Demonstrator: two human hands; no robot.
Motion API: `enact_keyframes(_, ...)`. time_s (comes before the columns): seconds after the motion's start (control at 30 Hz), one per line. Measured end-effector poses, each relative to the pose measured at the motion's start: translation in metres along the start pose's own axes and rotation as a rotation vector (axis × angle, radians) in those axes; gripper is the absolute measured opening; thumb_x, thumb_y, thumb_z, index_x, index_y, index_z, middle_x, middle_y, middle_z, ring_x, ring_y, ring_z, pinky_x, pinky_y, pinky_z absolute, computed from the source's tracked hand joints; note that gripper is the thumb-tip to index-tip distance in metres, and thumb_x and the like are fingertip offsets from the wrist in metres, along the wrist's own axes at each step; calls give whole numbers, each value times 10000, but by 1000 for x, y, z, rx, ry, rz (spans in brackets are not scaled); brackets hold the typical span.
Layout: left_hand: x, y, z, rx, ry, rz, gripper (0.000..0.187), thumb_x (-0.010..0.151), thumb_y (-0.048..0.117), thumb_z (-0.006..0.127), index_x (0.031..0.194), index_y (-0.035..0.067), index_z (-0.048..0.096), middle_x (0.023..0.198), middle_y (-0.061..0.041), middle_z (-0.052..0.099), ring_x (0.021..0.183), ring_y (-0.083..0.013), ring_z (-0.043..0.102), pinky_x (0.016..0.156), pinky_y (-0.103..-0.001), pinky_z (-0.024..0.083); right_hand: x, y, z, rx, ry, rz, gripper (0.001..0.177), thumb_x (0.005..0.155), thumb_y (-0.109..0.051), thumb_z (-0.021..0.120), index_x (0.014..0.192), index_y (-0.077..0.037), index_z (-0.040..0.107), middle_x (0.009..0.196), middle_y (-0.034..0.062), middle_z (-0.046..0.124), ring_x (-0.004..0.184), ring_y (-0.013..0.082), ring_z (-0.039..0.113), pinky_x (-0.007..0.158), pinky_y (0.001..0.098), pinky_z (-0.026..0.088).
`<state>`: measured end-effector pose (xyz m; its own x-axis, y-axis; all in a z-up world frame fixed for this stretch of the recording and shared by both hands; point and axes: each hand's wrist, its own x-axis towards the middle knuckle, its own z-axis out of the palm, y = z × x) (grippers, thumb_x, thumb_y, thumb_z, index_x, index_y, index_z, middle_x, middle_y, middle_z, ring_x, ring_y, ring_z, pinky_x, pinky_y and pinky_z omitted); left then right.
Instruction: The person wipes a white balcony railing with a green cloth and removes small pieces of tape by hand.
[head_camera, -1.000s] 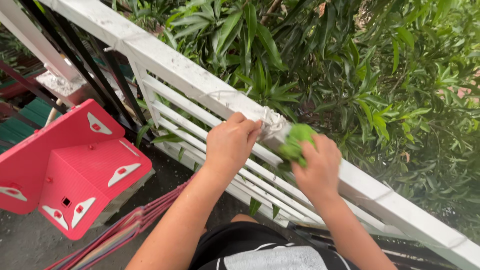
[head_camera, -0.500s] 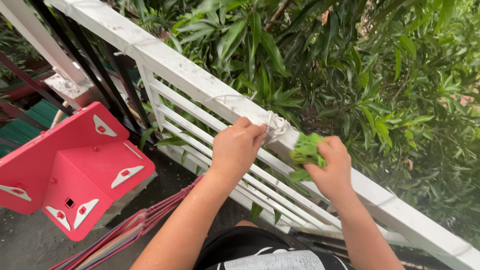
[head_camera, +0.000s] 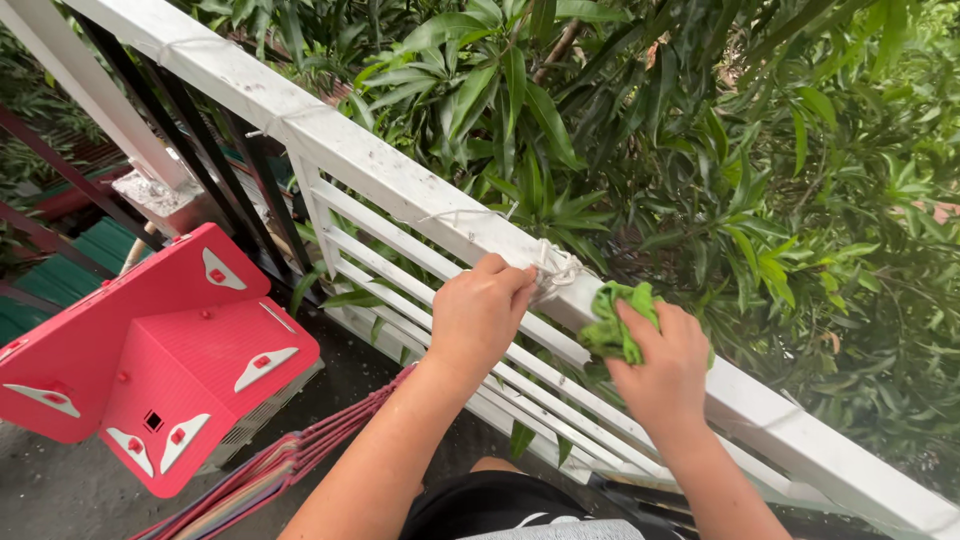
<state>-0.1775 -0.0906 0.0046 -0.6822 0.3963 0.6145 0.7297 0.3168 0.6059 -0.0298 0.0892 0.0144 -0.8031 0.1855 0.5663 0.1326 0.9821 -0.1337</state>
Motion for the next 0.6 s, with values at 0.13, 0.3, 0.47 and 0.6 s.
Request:
enact_keyframes(0.13,-3,2,4,7,9,-8,135,907,210,744,810,117,750,787,-77,632,642,-318,644,576,-440,504,13,-9,23,11,-25,-32,591,604,-159,822,1178,-57,727,1222,191,590,1156,402,551,950,517,444)
enact_keyframes(0.3,-2,2,2,13,24,13,112,895,212,746,837,116,759,779,-78,622,638,-317,640,573,-439,502,2,-7,13,0,23,-43,592,640,-175,819,1212,-68,710,1239,185,595,1156,393,566,962,514,454)
enact_keyframes(0.47,-3,2,4,30,-7,-9,159,915,223,744,806,107,748,789,-78,629,634,-318,639,573,-439,502,-2,-4,0,-42,4,-13,621,600,-183,828,1200,-69,714,1179,194,598,1106,406,570,912,514,456)
enact_keyframes(0.6,-5,1,6,47,13,6,136,904,221,739,819,116,756,787,-76,632,647,-318,644,583,-441,505,25,-14,26,27,-46,-42,583,636,-204,838,1180,-46,700,1185,179,614,1104,403,577,918,505,472)
